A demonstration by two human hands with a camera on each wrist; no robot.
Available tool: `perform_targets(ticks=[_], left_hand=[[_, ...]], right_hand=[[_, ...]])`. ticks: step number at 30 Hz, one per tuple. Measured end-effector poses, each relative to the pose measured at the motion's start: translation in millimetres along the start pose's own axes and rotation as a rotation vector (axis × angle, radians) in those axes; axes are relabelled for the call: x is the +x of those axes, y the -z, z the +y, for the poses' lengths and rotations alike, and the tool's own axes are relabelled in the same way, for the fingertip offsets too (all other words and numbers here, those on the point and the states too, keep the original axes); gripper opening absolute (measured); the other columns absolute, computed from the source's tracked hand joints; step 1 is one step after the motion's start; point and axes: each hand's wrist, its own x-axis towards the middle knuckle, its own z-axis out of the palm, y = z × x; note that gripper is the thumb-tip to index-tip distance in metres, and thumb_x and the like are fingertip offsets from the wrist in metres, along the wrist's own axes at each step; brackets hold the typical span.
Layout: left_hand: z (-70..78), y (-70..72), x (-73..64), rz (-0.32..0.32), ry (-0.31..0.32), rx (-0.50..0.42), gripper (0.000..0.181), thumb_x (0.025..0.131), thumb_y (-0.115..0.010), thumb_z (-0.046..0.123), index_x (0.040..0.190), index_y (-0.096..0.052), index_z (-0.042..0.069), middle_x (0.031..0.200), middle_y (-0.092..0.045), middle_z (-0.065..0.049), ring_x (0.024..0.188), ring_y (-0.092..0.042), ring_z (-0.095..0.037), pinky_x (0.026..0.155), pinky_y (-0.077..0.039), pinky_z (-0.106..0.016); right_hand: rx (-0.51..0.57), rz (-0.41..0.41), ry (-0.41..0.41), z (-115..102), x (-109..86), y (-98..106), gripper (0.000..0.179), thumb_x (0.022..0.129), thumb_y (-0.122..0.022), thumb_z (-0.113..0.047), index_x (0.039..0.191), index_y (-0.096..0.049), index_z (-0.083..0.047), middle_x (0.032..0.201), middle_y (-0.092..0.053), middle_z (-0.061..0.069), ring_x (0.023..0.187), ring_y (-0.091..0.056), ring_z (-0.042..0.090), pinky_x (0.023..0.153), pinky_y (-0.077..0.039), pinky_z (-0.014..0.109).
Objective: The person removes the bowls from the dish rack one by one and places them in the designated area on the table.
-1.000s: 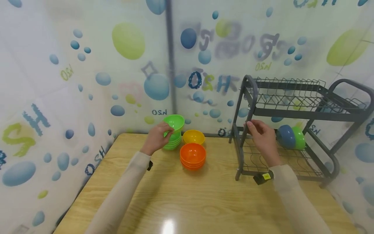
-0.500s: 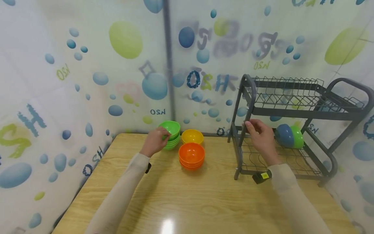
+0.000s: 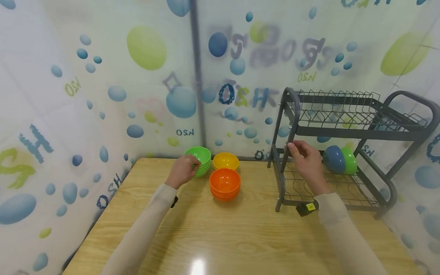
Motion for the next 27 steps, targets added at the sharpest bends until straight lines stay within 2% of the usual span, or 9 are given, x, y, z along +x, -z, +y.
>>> perform_targets(ticks=[8,12,15,20,24,27], left_hand=[[-1.2,-3.3,-3.4,-0.024,0.025,-0.029,0.009,0.088,-0.077,0.004,0.096,-0.080,0.005,0.097,-0.076,-0.008,0.098,-0.064,-0.027,0.086,-0.059,-0.042],[-1.0,-6.8,-6.4,-0.026,0.049,-0.054,0.021,0.089,-0.078,0.010,0.109,-0.078,0.011,0.107,-0.072,-0.009,0.108,-0.058,-0.028,0.090,-0.058,-0.044],[3.0,-8.7,-7.9,-0.032,0.066,-0.109,0.030,0.091,-0.078,0.016,0.122,-0.075,0.015,0.113,-0.068,-0.009,0.111,-0.055,-0.028,0.091,-0.057,-0.045],[18.6,-9.6,-5.2,-0.057,0.094,-0.228,0.035,0.097,-0.073,0.027,0.128,-0.070,0.011,0.124,-0.063,-0.012,0.118,-0.057,-0.030,0.100,-0.054,-0.048],[37.3,-7.8,0.8,-0.126,0.134,-0.286,0.041,0.101,-0.065,0.036,0.132,-0.067,0.009,0.135,-0.060,-0.014,0.127,-0.055,-0.031,0.108,-0.050,-0.050],[51.8,-5.9,5.8,-0.174,0.153,-0.308,0.049,0.103,-0.059,0.044,0.139,-0.061,0.011,0.142,-0.057,-0.014,0.133,-0.052,-0.031,0.112,-0.047,-0.049]], right_hand=[[0.003,0.011,0.008,2,-0.2,-2,0.062,0.103,-0.049,-0.058,0.138,-0.060,-0.008,0.135,-0.067,0.017,0.123,-0.065,0.040,0.112,-0.042,0.063],[0.008,0.020,0.030,4,0.4,-3,0.060,0.103,-0.049,-0.057,0.137,-0.061,-0.009,0.133,-0.069,0.016,0.122,-0.066,0.040,0.112,-0.042,0.063],[0.014,0.022,0.038,4,0.6,-3,0.060,0.103,-0.049,-0.057,0.137,-0.062,-0.009,0.132,-0.069,0.016,0.121,-0.067,0.039,0.112,-0.042,0.062],[0.033,0.025,0.040,4,0.0,-4,0.058,0.104,-0.049,-0.055,0.135,-0.063,-0.009,0.131,-0.070,0.015,0.121,-0.067,0.036,0.112,-0.044,0.059],[0.034,0.036,0.049,3,-0.5,-5,0.056,0.104,-0.049,-0.054,0.135,-0.064,-0.009,0.130,-0.071,0.014,0.121,-0.067,0.034,0.110,-0.049,0.054],[0.034,0.039,0.054,3,-0.6,-6,0.055,0.104,-0.049,-0.053,0.135,-0.064,-0.009,0.130,-0.071,0.014,0.121,-0.068,0.035,0.109,-0.049,0.054]])
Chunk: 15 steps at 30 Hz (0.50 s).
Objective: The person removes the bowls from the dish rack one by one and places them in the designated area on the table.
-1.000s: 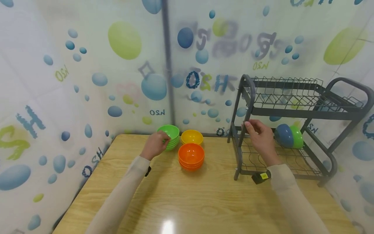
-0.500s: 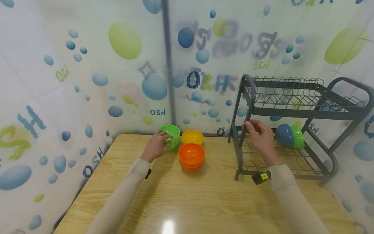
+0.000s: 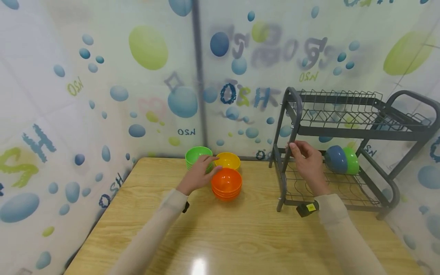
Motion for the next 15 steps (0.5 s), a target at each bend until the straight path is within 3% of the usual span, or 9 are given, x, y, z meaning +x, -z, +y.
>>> perform_targets(ticks=[11,15], left_hand=[[59.4,-12.0,15.5,-0.099,0.032,-0.154,0.064,0.104,-0.051,0.056,0.155,-0.044,0.018,0.155,-0.046,-0.010,0.141,-0.047,-0.031,0.118,-0.041,-0.051],[77.6,-19.5,23.7,-0.124,0.002,-0.221,0.065,0.104,-0.050,0.055,0.157,-0.039,0.020,0.156,-0.047,-0.007,0.145,-0.044,-0.029,0.121,-0.038,-0.050]], right_hand=[[0.007,0.000,0.005,0,0.9,0,0.056,0.104,-0.049,-0.054,0.135,-0.064,-0.009,0.130,-0.071,0.014,0.120,-0.068,0.035,0.109,-0.049,0.056],[-0.005,0.002,0.007,3,1.2,1,0.055,0.104,-0.049,-0.054,0.135,-0.064,-0.010,0.129,-0.071,0.013,0.113,-0.072,0.022,0.107,-0.051,0.054]])
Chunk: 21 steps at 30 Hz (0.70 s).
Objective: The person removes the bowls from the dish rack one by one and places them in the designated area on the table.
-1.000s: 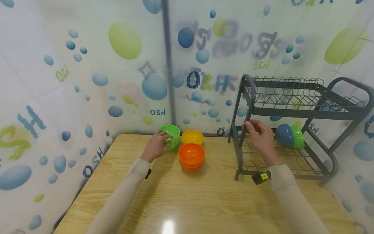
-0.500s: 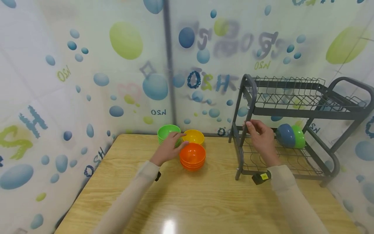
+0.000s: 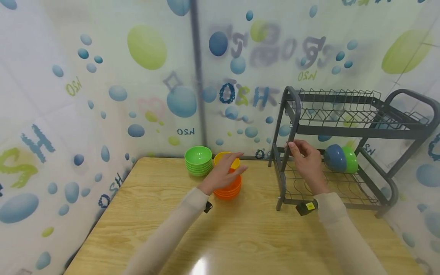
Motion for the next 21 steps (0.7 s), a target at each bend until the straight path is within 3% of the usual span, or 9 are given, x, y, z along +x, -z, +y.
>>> perform_targets(ticks=[3,5,9,11,16,18,21], left_hand=[[11.9,-5.6,8.1,-0.004,-0.044,-0.054,0.065,0.105,-0.050,0.054,0.158,-0.038,0.019,0.157,-0.046,-0.007,0.146,-0.043,-0.029,0.121,-0.036,-0.050],[21.3,-9.1,14.1,-0.001,-0.076,-0.082,0.065,0.105,-0.051,0.053,0.158,-0.038,0.019,0.156,-0.047,-0.007,0.145,-0.044,-0.029,0.121,-0.037,-0.049],[43.6,-15.4,29.5,-0.001,-0.122,-0.117,0.064,0.105,-0.051,0.052,0.159,-0.037,0.019,0.156,-0.049,-0.007,0.144,-0.046,-0.027,0.121,-0.038,-0.047],[55.9,-17.0,38.4,-0.001,-0.134,-0.140,0.063,0.105,-0.052,0.051,0.159,-0.037,0.021,0.155,-0.050,-0.006,0.143,-0.047,-0.025,0.120,-0.039,-0.046],[84.0,-19.9,59.6,0.006,-0.157,-0.191,0.061,0.106,-0.053,0.049,0.158,-0.038,0.021,0.153,-0.053,-0.006,0.142,-0.050,-0.020,0.120,-0.040,-0.042],[91.6,-22.0,65.9,0.008,-0.166,-0.206,0.060,0.106,-0.053,0.047,0.158,-0.039,0.019,0.153,-0.053,-0.006,0.141,-0.050,-0.018,0.120,-0.041,-0.038],[100.7,-25.3,73.1,0.012,-0.189,-0.244,0.057,0.107,-0.054,0.041,0.157,-0.040,0.017,0.153,-0.054,-0.006,0.140,-0.052,-0.016,0.118,-0.042,-0.033]], right_hand=[[-0.005,-0.009,0.014,1,2.3,1,0.054,0.104,-0.050,-0.054,0.134,-0.065,-0.011,0.127,-0.072,0.013,0.102,-0.070,0.003,0.103,-0.054,0.048],[-0.011,-0.028,0.016,2,3.8,3,0.054,0.103,-0.050,-0.055,0.134,-0.065,-0.012,0.126,-0.072,0.012,0.097,-0.066,-0.007,0.098,-0.057,0.037],[-0.021,-0.074,0.021,4,5.5,12,0.054,0.103,-0.051,-0.055,0.134,-0.065,-0.012,0.126,-0.071,0.013,0.094,-0.065,-0.009,0.084,-0.055,0.017],[-0.031,-0.089,0.018,7,6.0,16,0.054,0.103,-0.052,-0.055,0.135,-0.064,-0.012,0.127,-0.070,0.014,0.096,-0.068,-0.006,0.084,-0.053,0.014],[-0.092,-0.103,0.057,18,6.1,24,0.053,0.104,-0.052,-0.052,0.140,-0.061,-0.013,0.132,-0.067,0.013,0.112,-0.067,0.010,0.104,-0.054,0.041],[-0.126,-0.106,0.077,24,6.3,26,0.053,0.104,-0.052,-0.051,0.141,-0.060,-0.014,0.133,-0.067,0.013,0.119,-0.065,0.022,0.104,-0.051,0.055],[-0.169,-0.109,0.090,33,7.9,32,0.055,0.104,-0.054,-0.051,0.145,-0.056,-0.015,0.137,-0.064,0.019,0.126,-0.061,0.040,0.101,-0.049,0.063]])
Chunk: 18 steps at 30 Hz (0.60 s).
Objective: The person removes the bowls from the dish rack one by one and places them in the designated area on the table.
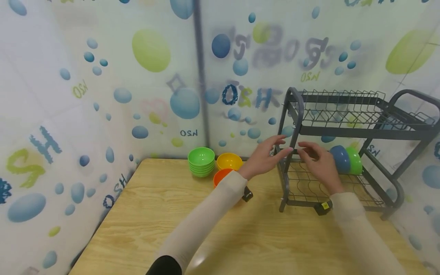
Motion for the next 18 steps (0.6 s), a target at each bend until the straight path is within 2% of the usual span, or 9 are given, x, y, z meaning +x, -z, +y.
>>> perform_targets(ticks=[3,9,13,18], left_hand=[[4.8,-7.4,8.9,0.021,-0.023,-0.035,0.055,0.107,-0.053,0.039,0.155,-0.043,0.015,0.150,-0.057,-0.008,0.137,-0.055,-0.016,0.110,-0.048,-0.027],[8.2,-20.5,19.6,0.091,-0.011,-0.137,0.049,0.109,-0.052,0.035,0.150,-0.049,0.009,0.137,-0.064,-0.012,0.124,-0.064,-0.017,0.096,-0.053,-0.017],[6.7,-26.4,25.5,0.152,-0.015,-0.096,0.040,0.109,-0.051,0.032,0.141,-0.057,0.008,0.127,-0.070,-0.009,0.113,-0.068,-0.017,0.087,-0.053,-0.014],[4.2,-29.3,31.3,0.181,-0.058,-0.032,0.031,0.109,-0.052,0.027,0.130,-0.064,0.007,0.115,-0.074,-0.007,0.103,-0.070,-0.014,0.081,-0.050,-0.012]], right_hand=[[-0.040,0.000,0.010,13,2.5,8,0.060,0.104,-0.055,-0.047,0.152,-0.049,-0.011,0.145,-0.056,0.026,0.131,-0.055,0.050,0.099,-0.048,0.068],[-0.178,0.009,0.037,44,12.8,17,0.064,0.106,-0.056,-0.035,0.155,-0.038,0.000,0.152,-0.041,0.035,0.135,-0.042,0.056,0.105,-0.037,0.073],[-0.257,0.049,0.032,68,17.2,24,0.061,0.106,-0.056,-0.031,0.154,-0.038,0.003,0.151,-0.040,0.037,0.136,-0.037,0.058,0.108,-0.032,0.073],[-0.303,0.111,0.015,90,18.4,37,0.057,0.104,-0.058,-0.025,0.149,-0.043,0.006,0.147,-0.043,0.038,0.132,-0.037,0.061,0.106,-0.033,0.073]])
